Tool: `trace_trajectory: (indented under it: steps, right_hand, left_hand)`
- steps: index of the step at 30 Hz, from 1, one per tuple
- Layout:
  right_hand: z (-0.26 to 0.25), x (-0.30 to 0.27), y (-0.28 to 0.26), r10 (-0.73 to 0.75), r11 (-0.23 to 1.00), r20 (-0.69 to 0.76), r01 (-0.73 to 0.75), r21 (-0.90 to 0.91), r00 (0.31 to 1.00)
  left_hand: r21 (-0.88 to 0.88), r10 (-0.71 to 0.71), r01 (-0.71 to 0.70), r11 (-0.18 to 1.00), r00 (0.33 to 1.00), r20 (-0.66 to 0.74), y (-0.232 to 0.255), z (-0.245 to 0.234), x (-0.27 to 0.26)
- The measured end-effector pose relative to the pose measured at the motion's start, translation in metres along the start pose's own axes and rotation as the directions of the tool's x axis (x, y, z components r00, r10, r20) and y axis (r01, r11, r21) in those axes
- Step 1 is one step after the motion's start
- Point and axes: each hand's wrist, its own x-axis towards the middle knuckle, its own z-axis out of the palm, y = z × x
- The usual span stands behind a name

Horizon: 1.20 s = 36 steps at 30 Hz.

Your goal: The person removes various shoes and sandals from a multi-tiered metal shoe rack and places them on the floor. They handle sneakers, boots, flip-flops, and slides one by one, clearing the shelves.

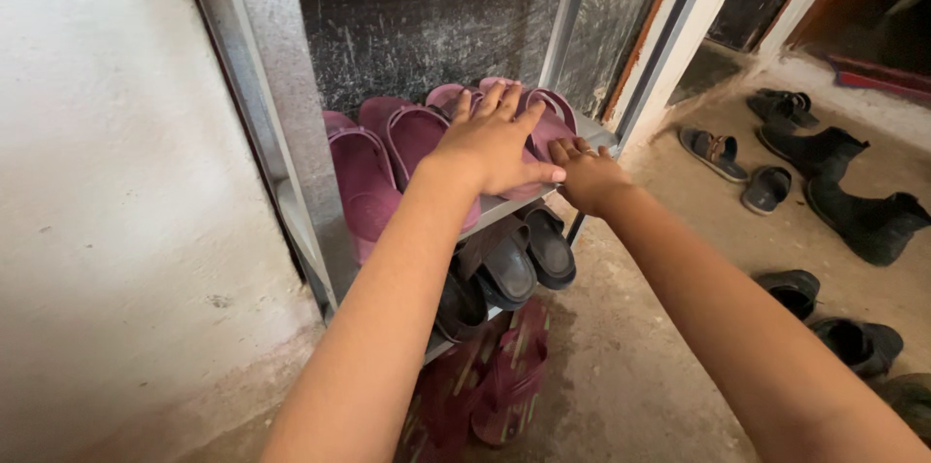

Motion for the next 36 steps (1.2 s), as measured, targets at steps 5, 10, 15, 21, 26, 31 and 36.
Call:
trace_trajectory:
  steps: [5, 10, 15, 21, 26, 31, 36]
  right_hand:
    - [0.009, -0.008, 0.006, -0.048, 0.998, -0.127, 0.042, -0.053, 0.991]
    - [-0.01, -0.04, 0.019, -0.077, 0.997, -0.262, 0.069, -0.042, 0.962]
    - [-0.04, -0.097, 0.043, -0.082, 0.995, -0.321, 0.094, 0.021, 0.944]
    - [-0.056, -0.182, 0.084, -0.193, 0.98, -0.326, 0.195, -0.025, 0.926]
    - [-0.041, -0.246, 0.121, -0.182, 0.981, -0.321, 0.193, 0.002, 0.929]
    - [-0.002, -0.297, 0.149, 0.0, 0.994, 0.041, -0.005, 0.113, 0.999]
    - [0.046, -0.342, 0.165, -0.03, 0.998, 0.181, 0.02, 0.059, 0.983]
  left_hand:
    - [0.021, 0.019, -0.018, 1.0, 1.0, -0.02, 0.003, 0.002, 0.004]
    - [0.033, 0.044, -0.043, 0.999, 0.998, -0.035, 0.009, 0.005, 0.004]
    - [0.076, 0.107, -0.107, 0.991, 0.994, 0.008, 0.025, 0.012, 0.006]
    - [0.093, 0.173, -0.177, 0.98, 0.984, 0.049, 0.053, 0.03, 0.01]
    - [0.131, 0.202, -0.216, 0.968, 0.973, 0.107, 0.073, 0.042, 0.015]
    - [0.152, 0.194, -0.221, 0.963, 0.965, 0.174, 0.089, 0.052, 0.019]
    - [0.144, 0.221, -0.25, 0.958, 0.956, 0.191, 0.102, 0.057, 0.027]
